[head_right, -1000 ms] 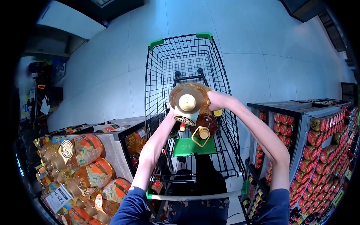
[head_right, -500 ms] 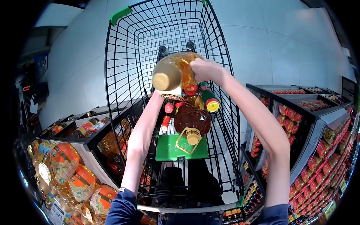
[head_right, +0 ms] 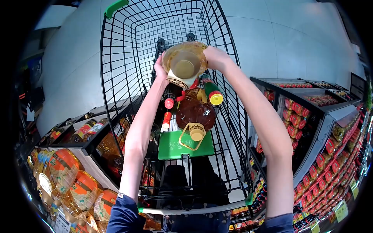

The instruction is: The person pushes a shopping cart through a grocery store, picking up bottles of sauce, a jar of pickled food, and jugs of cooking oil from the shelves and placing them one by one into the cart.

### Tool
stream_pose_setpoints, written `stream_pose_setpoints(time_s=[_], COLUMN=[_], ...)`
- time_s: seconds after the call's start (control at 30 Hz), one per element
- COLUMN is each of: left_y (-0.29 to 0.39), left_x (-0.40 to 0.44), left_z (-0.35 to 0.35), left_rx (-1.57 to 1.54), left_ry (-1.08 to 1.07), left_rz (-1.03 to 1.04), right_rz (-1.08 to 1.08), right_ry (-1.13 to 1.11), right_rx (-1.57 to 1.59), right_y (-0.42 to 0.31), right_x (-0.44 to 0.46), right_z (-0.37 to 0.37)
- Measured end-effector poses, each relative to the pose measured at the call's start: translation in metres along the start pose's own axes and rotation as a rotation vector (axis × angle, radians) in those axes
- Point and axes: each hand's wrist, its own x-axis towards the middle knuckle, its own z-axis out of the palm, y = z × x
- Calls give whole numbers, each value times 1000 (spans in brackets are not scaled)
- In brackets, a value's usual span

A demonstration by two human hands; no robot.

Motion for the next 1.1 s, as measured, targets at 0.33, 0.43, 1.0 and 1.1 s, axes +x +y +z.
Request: stream_pose_setpoints(time_s=[0.33, 0.43, 1.0, 1.1], left_y=[-6, 2, 76, 71], left_x=[35, 14, -345, -427], left_z=[-45, -41, -98, -113], left_rx=[311, 480, 1184, 1269], left_ry=[-36, 7, 27, 29], left_rz=[-15, 95, 708, 766], right_rz=[94, 118, 197, 235], right_ry=[101, 341, 573, 471], right_rx=[104, 163, 509, 343], right_y=[21, 2, -144, -157], right_x=[18, -4, -407, -444], right_z=[40, 40, 151, 194])
